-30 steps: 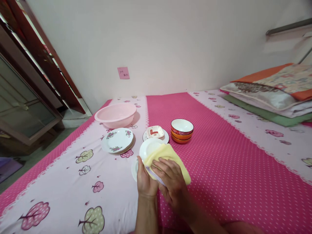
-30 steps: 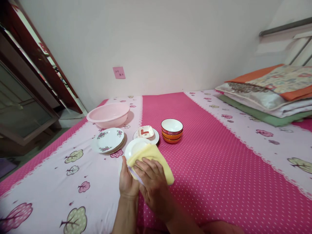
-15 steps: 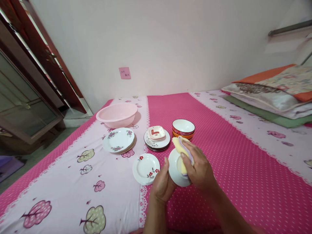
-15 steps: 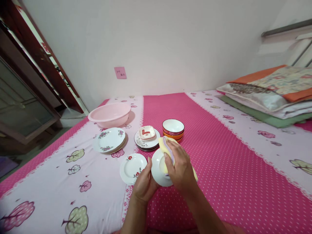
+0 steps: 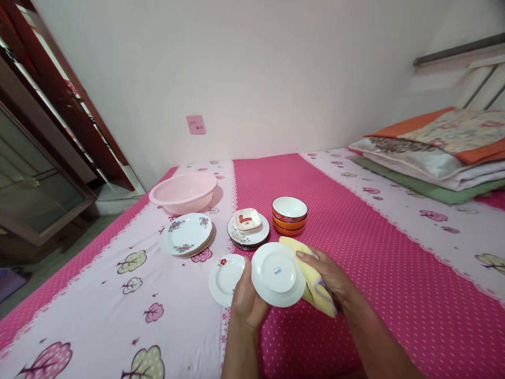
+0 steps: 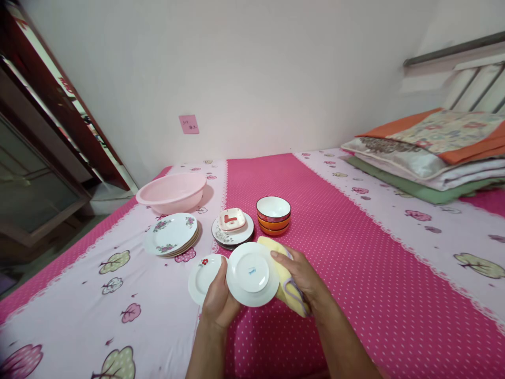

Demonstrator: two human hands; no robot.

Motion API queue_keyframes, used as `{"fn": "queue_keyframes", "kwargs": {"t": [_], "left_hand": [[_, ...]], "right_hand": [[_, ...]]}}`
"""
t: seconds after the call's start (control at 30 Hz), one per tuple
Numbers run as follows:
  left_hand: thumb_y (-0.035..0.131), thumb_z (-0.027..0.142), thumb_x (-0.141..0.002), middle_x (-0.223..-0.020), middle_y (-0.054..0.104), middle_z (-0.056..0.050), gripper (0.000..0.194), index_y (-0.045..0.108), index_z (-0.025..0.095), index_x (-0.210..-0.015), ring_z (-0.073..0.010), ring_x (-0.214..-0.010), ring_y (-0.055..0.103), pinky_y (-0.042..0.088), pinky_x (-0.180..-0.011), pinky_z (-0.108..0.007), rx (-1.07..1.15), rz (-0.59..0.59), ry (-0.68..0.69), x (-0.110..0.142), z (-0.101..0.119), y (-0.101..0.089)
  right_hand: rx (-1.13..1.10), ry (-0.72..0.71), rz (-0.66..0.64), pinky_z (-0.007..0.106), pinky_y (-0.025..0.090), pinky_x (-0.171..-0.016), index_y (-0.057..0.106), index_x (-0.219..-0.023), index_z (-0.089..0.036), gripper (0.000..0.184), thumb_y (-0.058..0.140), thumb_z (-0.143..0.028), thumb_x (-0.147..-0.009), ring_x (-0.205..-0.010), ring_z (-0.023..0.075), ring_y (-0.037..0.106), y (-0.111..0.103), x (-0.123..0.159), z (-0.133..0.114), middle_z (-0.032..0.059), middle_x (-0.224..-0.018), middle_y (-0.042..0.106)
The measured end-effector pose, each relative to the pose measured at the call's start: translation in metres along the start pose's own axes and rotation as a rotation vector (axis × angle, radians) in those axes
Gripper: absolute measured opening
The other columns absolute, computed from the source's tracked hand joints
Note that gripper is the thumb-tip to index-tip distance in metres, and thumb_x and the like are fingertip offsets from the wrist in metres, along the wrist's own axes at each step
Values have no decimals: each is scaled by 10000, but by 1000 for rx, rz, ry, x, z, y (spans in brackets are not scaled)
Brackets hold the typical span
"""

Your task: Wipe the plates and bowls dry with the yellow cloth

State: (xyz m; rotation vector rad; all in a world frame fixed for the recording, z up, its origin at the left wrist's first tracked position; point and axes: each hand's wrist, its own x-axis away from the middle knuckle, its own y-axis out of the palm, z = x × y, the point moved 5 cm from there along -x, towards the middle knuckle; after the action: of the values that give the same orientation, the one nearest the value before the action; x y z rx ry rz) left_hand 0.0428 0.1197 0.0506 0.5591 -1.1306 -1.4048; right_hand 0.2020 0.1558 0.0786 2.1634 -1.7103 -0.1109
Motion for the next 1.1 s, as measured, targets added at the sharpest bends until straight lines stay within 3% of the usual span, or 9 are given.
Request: {"fn": "queue_keyframes", "kwargs": {"t": [0.17, 0.3, 0.43, 0.53, 0.7, 0.83, 0.93, 1.0, 1.1], "left_hand": [[623, 454, -982, -1149, 803, -150, 402, 778, 106, -1109, -307, -1303, 633, 444, -1161, -425, -166, 182, 140, 5, 9, -2], [705, 504, -921, -1102, 808, -127, 418, 782, 124, -1079, -284, -1169, 690, 506, -1063, -380, -290, 168, 193, 6, 13, -2], [704, 663, -850, -890, 788, -99, 556, 767, 124, -972, -241, -886, 708, 563, -805, -339, -513, 103, 211, 4, 15, -5], [643, 754, -831, -732, 716, -59, 630, 726, 130, -857, -192, -685, 652, 519, -611, -294, -738, 131, 264, 1, 20, -9], [706, 808, -715, -768, 721, -65, 681, 672, 139, -841, -155, -556, 639, 417, -452, -242, -825, 175, 280, -9, 20, -17], [570, 907, -728, -606, 662, -22, 773, 615, 152, -890, -122, -410, 561, 260, -382, -208, -760, 191, 204, -11, 14, -18], [511, 917, -761, -620, 679, -43, 797, 607, 139, -904, -111, -417, 574, 261, -393, -190, -577, 136, 96, -5, 11, -11], [598, 828, -802, -646, 698, -54, 716, 633, 118, -888, -107, -427, 586, 336, -407, -190, -395, 88, 41, 0, 12, -6], [704, 524, -883, -674, 718, -37, 412, 674, 114, -877, -112, -467, 606, 455, -460, -210, -214, 93, 62, 5, 18, -4]], "right_hand": [[-40, -6, -22, 322, 595, -690, 734, -1138, -152, 529, 882, -447, -724, -784, 254, 760, 2, 2, 3, 88, -930, 808], [-62, -20, 6, 308, 585, -646, 744, -1119, -162, 529, 898, -443, -698, -714, 232, 738, 0, 0, 5, 68, -887, 801], [-6, -84, 78, 290, 563, -610, 742, -1153, -174, 563, 894, -452, -687, -694, 215, 715, -12, -4, 1, 63, -919, 801], [116, -184, 176, 305, 559, -612, 730, -1168, -160, 597, 868, -500, -697, -724, 231, 712, -24, -6, -9, 89, -972, 798], [512, -441, 343, 312, 546, -631, 703, -1020, -159, 415, 761, -506, -798, -734, 231, 682, -25, 5, -34, 67, -854, 761], [842, -664, 240, 288, 494, -625, 671, -999, -186, 202, 674, -342, -870, -682, 191, 639, 4, 21, -45, 26, -816, 714], [1042, -893, 95, 300, 461, -657, 658, -1001, -201, 181, 618, -158, -830, -712, 196, 608, 31, 36, -49, 19, -811, 665], [1145, -992, -16, 321, 449, -680, 656, -1001, -199, 248, 608, -82, -787, -752, 219, 600, 47, 44, -48, 30, -821, 656], [1251, -1022, -126, 351, 443, -708, 665, -1039, -197, 331, 649, -29, -754, -807, 249, 611, 62, 49, -44, 52, -886, 693]]}}
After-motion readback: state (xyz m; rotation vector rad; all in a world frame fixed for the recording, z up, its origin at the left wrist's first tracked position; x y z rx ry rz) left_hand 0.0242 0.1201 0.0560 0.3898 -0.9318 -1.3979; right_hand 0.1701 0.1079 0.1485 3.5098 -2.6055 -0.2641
